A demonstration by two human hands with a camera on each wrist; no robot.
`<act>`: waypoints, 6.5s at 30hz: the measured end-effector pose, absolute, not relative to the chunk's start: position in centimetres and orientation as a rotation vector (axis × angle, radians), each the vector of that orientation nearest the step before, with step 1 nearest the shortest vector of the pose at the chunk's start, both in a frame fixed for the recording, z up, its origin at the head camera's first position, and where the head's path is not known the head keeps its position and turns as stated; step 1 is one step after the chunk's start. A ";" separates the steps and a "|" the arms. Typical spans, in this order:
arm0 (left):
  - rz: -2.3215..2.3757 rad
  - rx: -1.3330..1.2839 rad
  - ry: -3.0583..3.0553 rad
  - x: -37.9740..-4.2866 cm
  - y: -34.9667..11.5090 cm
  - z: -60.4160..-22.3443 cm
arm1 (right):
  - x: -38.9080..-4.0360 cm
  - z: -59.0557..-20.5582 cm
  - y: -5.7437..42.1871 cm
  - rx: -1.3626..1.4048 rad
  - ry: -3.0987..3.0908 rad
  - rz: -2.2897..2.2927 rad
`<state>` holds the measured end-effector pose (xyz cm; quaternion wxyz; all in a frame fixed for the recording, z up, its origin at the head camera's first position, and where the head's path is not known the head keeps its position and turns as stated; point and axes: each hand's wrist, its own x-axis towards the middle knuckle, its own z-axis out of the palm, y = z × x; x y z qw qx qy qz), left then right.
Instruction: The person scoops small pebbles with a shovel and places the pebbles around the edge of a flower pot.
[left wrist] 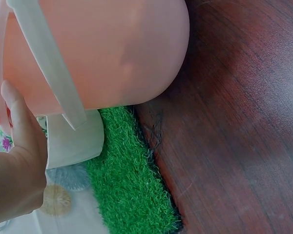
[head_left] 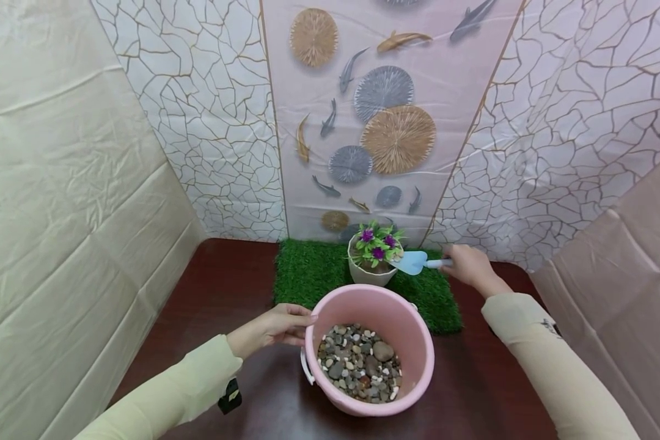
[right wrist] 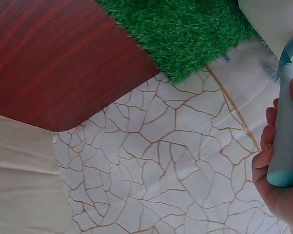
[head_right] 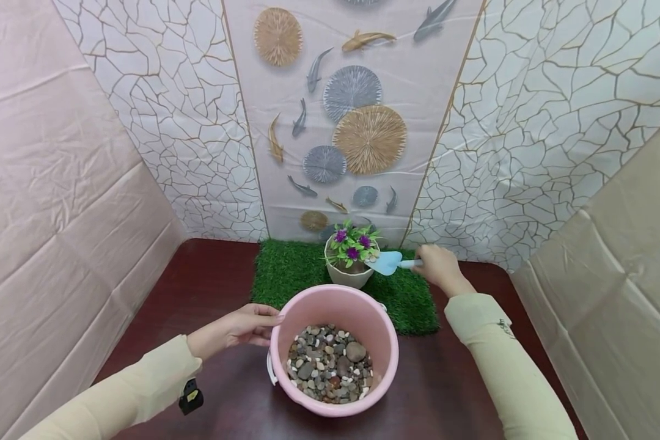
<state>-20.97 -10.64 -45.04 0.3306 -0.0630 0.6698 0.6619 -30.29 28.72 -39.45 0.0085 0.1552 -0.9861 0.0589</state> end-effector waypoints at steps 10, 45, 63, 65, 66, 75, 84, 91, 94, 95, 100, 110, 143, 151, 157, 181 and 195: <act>1.733 -0.157 1.754 -21.0 -10.6 -45.5 | -31.7 -38.8 26.9 0.426 -3.102 0.092; 1.737 -0.146 1.744 -21.1 -10.6 -45.5 | -32.4 -38.4 24.7 0.447 -2.985 -0.129; 1.750 -0.153 1.732 -21.0 -10.7 -45.4 | -32.1 -37.9 26.3 0.407 -3.010 -0.107; 1.751 -0.147 1.730 -21.0 -10.7 -45.5 | -31.9 -38.0 26.7 0.407 -3.005 -0.086; 1.752 -0.145 1.730 -21.0 -10.7 -45.5 | -31.8 -38.0 26.9 0.409 -3.003 -0.082; 1.768 -0.139 1.727 -21.1 -10.6 -45.4 | -31.1 -37.8 28.3 0.439 -2.997 -0.028; 1.762 -0.151 1.728 -21.2 -10.6 -45.5 | -30.3 -37.8 29.4 0.470 -3.003 0.030; 1.755 -0.153 1.731 -21.1 -10.6 -45.6 | -29.9 -38.0 30.2 0.492 -3.034 0.023; 1.751 -0.150 1.738 -21.1 -10.7 -45.6 | -29.5 -37.9 30.3 0.503 -3.034 0.022; 1.749 -0.149 1.741 -21.1 -10.7 -45.6 | -29.3 -37.9 30.3 0.507 -3.030 0.021; 1.746 -0.143 1.743 -21.1 -10.7 -45.5 | -28.5 -37.3 30.2 0.542 -3.001 0.013; 1.748 -0.137 1.743 -21.1 -10.7 -45.5 | -27.1 -35.5 30.1 0.641 -2.927 0.044; 1.757 -0.113 1.725 -21.1 -10.6 -45.6 | -23.0 -34.6 24.4 1.030 -2.761 0.088; 1.743 -0.135 1.738 -21.0 -10.6 -45.5 | -21.8 -35.9 22.8 1.204 -2.696 0.019; 1.735 -0.141 1.736 -21.1 -10.6 -45.5 | -21.2 -37.3 21.4 1.309 -2.662 -0.016; 1.733 -0.149 1.746 -21.3 -10.7 -45.6 | -21.5 -40.2 17.6 1.262 -2.378 -0.511; 1.726 -0.155 1.755 -21.1 -10.7 -45.3 | -21.9 -41.4 17.1 1.258 -2.398 -0.504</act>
